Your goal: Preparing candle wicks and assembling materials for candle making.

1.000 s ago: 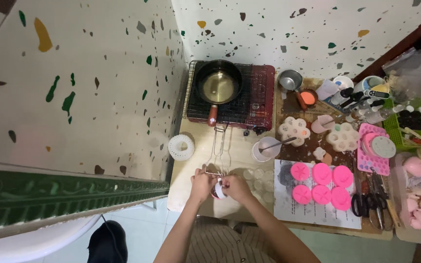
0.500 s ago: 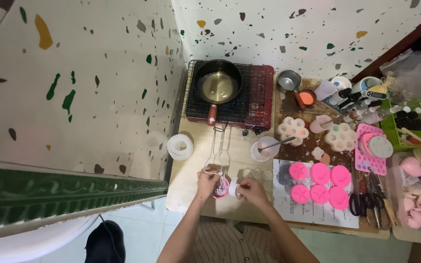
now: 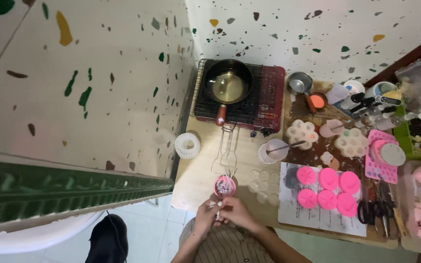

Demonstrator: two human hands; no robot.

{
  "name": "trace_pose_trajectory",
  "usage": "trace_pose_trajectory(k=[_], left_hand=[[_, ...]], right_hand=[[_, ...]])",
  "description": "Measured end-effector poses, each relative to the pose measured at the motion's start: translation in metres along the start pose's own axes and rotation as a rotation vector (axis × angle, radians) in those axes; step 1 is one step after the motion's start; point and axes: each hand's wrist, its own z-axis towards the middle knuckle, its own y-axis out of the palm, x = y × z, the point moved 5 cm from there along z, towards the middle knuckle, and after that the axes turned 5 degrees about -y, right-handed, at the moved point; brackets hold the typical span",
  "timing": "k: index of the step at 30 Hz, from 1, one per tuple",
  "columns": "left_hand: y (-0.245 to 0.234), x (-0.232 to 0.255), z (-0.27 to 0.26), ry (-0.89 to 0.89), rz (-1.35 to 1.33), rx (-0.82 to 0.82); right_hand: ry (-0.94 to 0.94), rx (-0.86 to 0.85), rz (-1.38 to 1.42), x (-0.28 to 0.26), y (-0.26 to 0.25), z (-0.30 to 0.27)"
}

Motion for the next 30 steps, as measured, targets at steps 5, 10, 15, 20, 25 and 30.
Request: trace_pose_trajectory(k=[5, 10, 15, 20, 25, 30], left_hand=[[-0.043, -0.034, 0.017, -0.005, -0.119, 0.162], [-0.065, -0.043, 0.009, -0.081, -0.109, 0.285], [-0.072, -0.042, -0.004, -0.091, -0.155, 0.259], [-0.07, -0.029, -0.026, -0.117, -0.14, 0.278], [-0.067, -0.021, -0.029, -0.115, -0.215, 0.255], [-0.065, -0.013, -0.028, -0.063, -0.362, 0.242]], right_hand=[[-0.028, 0.205, -0.39, -0.038, -0.007, 0.031], [-0.231, 0.371, -0.895, -0.033, -0.007, 0.071], [0.048, 0.322, -1.163, 0.013, -0.012, 0.095], [0.069, 0.305, -1.188, -0.008, -0.009, 0.082], [0.002, 0.371, -1.06, -0.036, -0.007, 0.066], [0.012, 0.348, -0.268, 0.005, -0.026, 0.075]])
